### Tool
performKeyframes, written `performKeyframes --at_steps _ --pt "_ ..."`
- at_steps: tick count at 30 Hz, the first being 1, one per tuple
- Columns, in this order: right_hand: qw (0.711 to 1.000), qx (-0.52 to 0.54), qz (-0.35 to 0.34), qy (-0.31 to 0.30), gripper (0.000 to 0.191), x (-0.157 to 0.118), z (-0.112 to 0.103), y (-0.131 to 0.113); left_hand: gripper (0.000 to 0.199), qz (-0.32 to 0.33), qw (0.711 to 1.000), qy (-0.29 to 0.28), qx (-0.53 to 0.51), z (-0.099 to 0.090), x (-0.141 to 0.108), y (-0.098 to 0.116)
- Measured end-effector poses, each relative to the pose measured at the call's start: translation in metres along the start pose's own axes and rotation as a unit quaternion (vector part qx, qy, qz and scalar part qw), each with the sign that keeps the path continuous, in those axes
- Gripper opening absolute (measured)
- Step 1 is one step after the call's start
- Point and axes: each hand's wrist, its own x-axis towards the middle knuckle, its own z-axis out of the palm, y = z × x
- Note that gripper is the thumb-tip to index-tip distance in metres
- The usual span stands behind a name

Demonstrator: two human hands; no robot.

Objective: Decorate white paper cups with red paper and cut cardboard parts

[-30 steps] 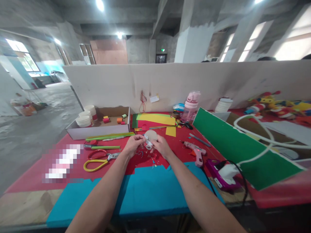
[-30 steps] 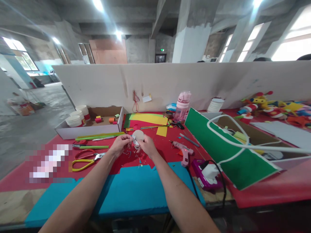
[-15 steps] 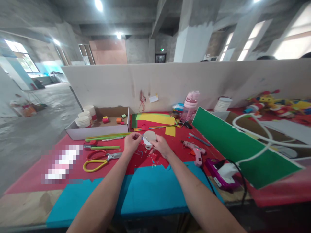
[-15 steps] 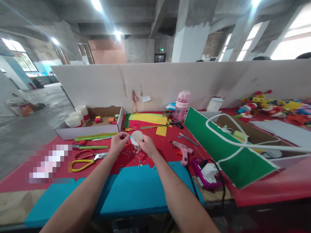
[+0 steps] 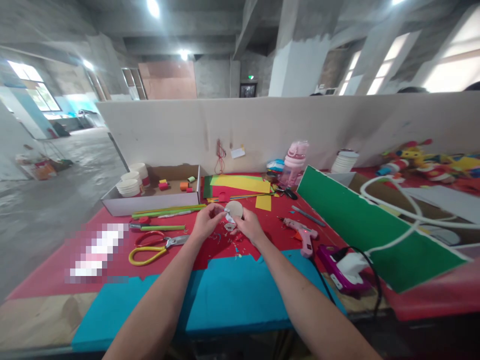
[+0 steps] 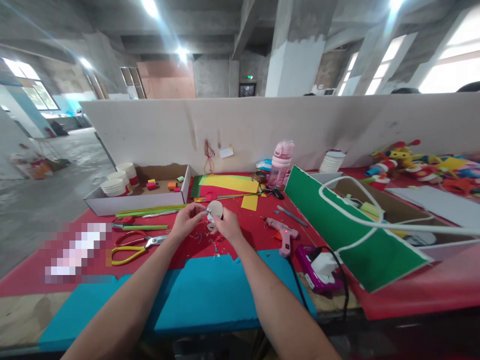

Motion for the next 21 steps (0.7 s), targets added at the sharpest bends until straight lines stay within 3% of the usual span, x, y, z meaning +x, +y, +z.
performKeyframes --at_steps 9,11,16,18,21 --pt "0.999 -0.02 0.019 -0.029 0.028 -0.002 0.0 -0.001 0.012 0.127 0.978 -0.073 0.148 0.004 -0.007 0.017" --pt "0.999 -0.007 0.031 -0.041 0.029 -0.003 0.002 0.0 0.01 0.114 0.978 -0.045 0.168 0.006 -0.007 0.015" --pt "0.994 0.019 0.061 -0.085 0.03 -0.01 0.008 -0.005 0.009 0.007 0.972 0.134 0.193 -0.008 -0.004 0.0" --pt "0.995 0.031 0.05 -0.081 0.032 -0.012 0.008 -0.009 0.016 -0.028 0.969 0.145 0.197 -0.014 -0.002 -0.006" --pt "0.996 0.052 0.026 -0.073 0.038 -0.011 0.005 -0.012 0.024 -0.042 0.979 0.105 0.171 -0.013 -0.001 -0.009"
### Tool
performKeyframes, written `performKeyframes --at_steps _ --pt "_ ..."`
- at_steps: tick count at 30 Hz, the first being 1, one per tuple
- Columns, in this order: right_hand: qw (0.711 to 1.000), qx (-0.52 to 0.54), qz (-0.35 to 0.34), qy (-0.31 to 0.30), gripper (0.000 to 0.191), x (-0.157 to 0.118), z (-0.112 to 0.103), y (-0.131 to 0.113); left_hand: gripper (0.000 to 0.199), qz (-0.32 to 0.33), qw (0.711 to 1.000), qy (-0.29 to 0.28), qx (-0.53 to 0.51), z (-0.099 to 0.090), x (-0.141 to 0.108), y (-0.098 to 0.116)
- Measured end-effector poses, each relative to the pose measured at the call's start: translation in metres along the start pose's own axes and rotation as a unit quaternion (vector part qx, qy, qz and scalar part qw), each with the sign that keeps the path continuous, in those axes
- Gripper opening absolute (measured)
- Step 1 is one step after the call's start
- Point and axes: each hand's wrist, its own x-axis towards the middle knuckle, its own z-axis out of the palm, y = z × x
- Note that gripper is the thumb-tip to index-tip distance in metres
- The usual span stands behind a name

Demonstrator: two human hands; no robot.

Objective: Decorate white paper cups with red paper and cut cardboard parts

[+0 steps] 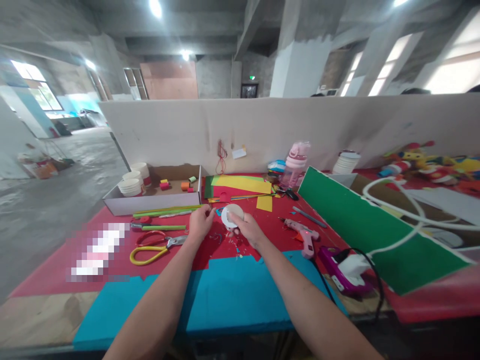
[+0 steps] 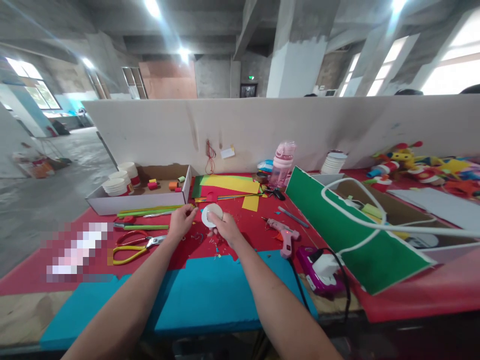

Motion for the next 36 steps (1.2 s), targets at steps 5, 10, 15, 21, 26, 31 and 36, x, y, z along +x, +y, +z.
performKeyframes --at_steps 5,10,15,21,26,31,36 --pt "1.0 0.005 -0.015 0.01 0.031 0.002 -0.003 0.001 0.027 -0.031 0.971 -0.088 -0.222 0.011 -0.004 0.015" --pt "0.999 -0.03 -0.022 0.0 0.036 0.005 -0.005 0.007 0.034 -0.063 0.936 -0.146 -0.313 0.009 -0.006 0.022" --pt "0.996 -0.041 -0.056 0.048 0.035 0.011 -0.013 0.007 0.038 -0.098 0.924 -0.125 -0.349 0.007 -0.004 0.019" --pt "0.998 0.03 -0.042 0.046 0.044 0.011 -0.012 0.006 0.038 -0.101 0.925 -0.105 -0.352 0.007 -0.004 0.017" --pt "0.999 -0.008 -0.039 -0.015 0.035 0.01 -0.009 0.01 0.036 -0.119 0.908 -0.134 -0.379 0.004 -0.003 0.019" --pt "0.996 -0.068 -0.043 0.038 0.035 0.012 -0.014 0.013 0.034 -0.119 0.923 -0.12 -0.345 -0.005 0.001 0.02" --pt "0.975 -0.121 -0.092 0.164 0.036 0.017 -0.028 0.016 0.025 -0.053 0.977 0.1 -0.182 -0.037 0.012 0.023"
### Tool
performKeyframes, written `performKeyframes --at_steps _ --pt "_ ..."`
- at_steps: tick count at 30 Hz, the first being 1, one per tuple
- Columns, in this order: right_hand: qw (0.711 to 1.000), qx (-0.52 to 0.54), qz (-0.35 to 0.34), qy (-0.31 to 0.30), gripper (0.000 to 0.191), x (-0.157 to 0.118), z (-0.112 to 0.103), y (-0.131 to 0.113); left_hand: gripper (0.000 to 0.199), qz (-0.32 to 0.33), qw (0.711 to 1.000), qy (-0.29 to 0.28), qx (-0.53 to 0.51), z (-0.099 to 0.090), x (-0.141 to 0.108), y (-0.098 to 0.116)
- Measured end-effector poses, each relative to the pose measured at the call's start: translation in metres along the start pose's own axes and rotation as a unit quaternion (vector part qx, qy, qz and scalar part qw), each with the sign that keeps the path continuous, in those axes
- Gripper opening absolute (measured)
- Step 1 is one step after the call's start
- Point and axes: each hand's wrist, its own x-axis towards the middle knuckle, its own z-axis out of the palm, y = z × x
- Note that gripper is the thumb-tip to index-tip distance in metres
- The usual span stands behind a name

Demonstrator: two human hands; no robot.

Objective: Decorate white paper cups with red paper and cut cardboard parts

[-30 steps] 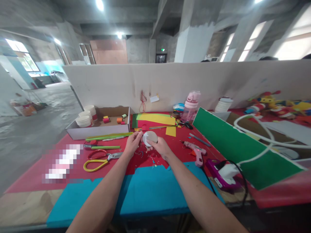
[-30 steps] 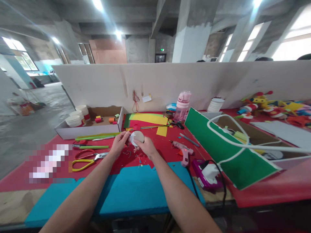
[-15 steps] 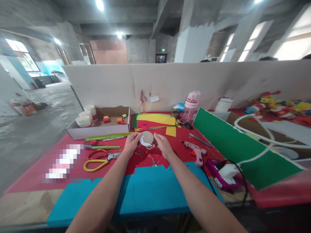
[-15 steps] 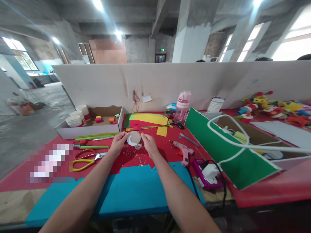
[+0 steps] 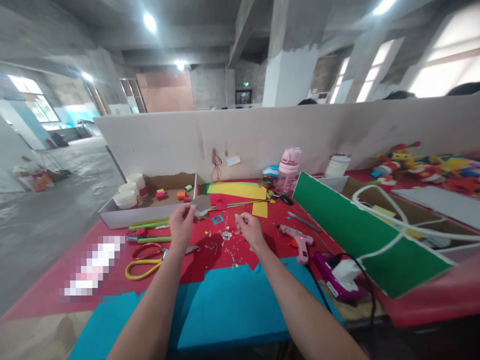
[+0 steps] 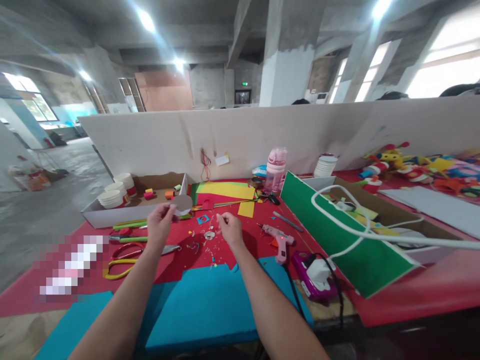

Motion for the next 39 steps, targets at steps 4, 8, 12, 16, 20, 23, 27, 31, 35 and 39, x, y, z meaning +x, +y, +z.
performKeyframes --at_steps 4,8,12,16,20,23,27,31,35,39 --pt "0.999 0.011 0.018 0.035 0.039 0.003 -0.001 0.005 0.024 0.131 0.955 0.086 0.251 -0.035 0.038 0.011" --pt "0.999 0.021 0.012 0.026 0.038 0.003 0.002 0.006 0.025 0.163 0.9 0.038 0.402 -0.059 0.075 0.015" --pt "0.999 0.015 0.003 0.039 0.04 0.004 0.002 0.007 0.025 0.179 0.898 0.001 0.402 -0.046 0.062 0.011" --pt "0.997 -0.041 -0.023 0.057 0.042 0.004 0.001 0.004 0.024 0.174 0.882 -0.187 0.397 -0.003 0.021 -0.005" --pt "0.994 -0.087 -0.041 0.061 0.042 0.003 -0.001 0.003 0.021 0.144 0.823 -0.331 0.44 0.042 0.006 -0.024" --pt "0.995 -0.077 -0.032 0.056 0.042 0.003 -0.003 0.006 0.022 0.135 0.802 -0.34 0.472 0.061 0.008 -0.032" --pt "0.997 -0.04 -0.013 0.061 0.042 0.003 -0.003 0.007 0.017 0.147 0.793 -0.376 0.456 0.067 0.007 -0.033" --pt "0.995 0.0 0.017 0.096 0.039 0.003 -0.001 0.005 0.024 0.182 0.803 -0.418 0.385 0.063 0.019 -0.033" --pt "0.988 0.016 0.02 0.154 0.037 0.006 -0.007 0.005 0.039 0.153 0.801 -0.347 0.463 0.076 0.046 -0.04" --pt "0.979 0.041 0.031 0.197 0.038 0.012 -0.015 0.011 0.042 0.143 0.801 -0.33 0.479 0.1 0.057 -0.05"
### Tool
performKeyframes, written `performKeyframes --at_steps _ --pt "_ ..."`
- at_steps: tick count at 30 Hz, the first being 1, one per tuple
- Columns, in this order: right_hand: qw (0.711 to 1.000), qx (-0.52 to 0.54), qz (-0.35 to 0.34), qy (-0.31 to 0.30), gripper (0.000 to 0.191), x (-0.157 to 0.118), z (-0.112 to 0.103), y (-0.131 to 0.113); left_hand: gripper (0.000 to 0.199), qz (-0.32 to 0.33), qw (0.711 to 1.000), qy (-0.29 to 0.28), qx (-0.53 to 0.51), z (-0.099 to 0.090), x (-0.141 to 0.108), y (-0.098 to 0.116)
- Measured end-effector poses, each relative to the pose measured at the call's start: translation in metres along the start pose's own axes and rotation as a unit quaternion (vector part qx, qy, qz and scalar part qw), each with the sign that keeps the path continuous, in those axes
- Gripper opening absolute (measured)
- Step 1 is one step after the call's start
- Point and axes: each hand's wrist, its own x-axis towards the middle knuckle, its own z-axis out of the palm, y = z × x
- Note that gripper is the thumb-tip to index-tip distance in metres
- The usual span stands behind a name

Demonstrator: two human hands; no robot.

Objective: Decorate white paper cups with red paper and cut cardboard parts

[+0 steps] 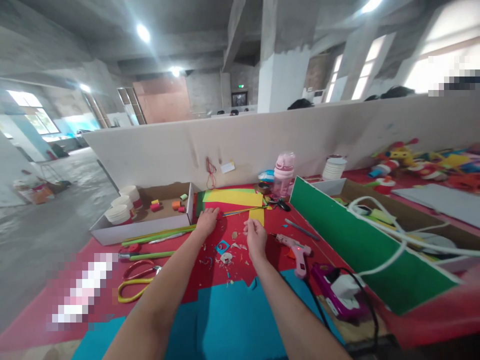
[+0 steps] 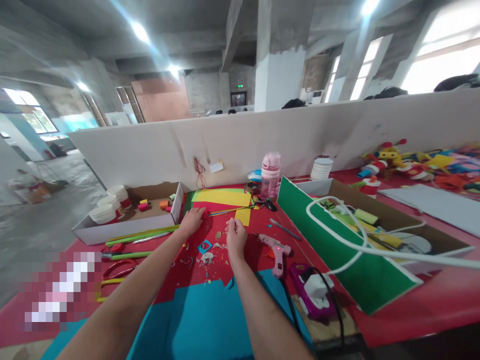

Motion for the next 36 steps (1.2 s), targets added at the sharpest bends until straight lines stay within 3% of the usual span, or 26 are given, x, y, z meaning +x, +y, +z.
performKeyframes --at_steps 6,10,15,18,20,21,23,25,27,31,33,36 --pt "1.0 0.008 0.003 0.017 0.039 0.003 0.0 0.006 0.026 0.037 0.999 -0.016 -0.023 -0.001 -0.003 0.003" --pt "0.999 0.0 0.016 0.027 0.038 0.005 0.001 0.012 0.041 0.128 0.983 -0.067 -0.116 -0.001 -0.013 0.0" --pt "0.989 -0.121 -0.02 -0.083 0.039 -0.003 0.007 0.019 0.045 0.124 0.981 -0.014 -0.149 0.021 -0.032 0.015" --pt "0.965 -0.2 -0.079 -0.15 0.036 -0.017 0.013 0.016 0.042 0.217 0.959 -0.057 -0.172 0.018 -0.053 0.02" --pt "0.958 -0.201 -0.085 -0.184 0.036 -0.026 0.015 0.01 0.035 0.289 0.923 -0.115 -0.228 0.004 -0.064 0.014" --pt "0.96 -0.184 -0.081 -0.193 0.04 -0.029 0.015 0.005 0.031 0.292 0.913 -0.13 -0.254 -0.003 -0.066 0.01" --pt "0.973 -0.133 -0.085 -0.167 0.043 -0.031 0.013 -0.006 0.03 0.242 0.925 -0.099 -0.275 -0.015 -0.058 0.003" --pt "0.988 -0.073 -0.09 -0.104 0.042 -0.028 0.007 -0.015 0.034 0.199 0.942 -0.037 -0.267 -0.017 -0.037 0.005" --pt "0.996 -0.035 -0.076 -0.032 0.041 -0.022 0.001 -0.02 0.038 0.185 0.95 -0.009 -0.25 -0.006 -0.007 0.016" --pt "0.997 0.013 -0.031 0.063 0.043 -0.007 -0.008 -0.011 0.041 0.177 0.962 -0.031 -0.205 0.028 0.036 0.051" --pt "0.996 0.029 -0.007 0.08 0.045 -0.002 -0.009 -0.001 0.042 0.184 0.962 -0.042 -0.198 0.037 0.037 0.061" --pt "0.996 0.041 0.012 0.084 0.048 0.004 -0.007 0.01 0.043 0.231 0.95 -0.084 -0.193 0.033 0.013 0.054"
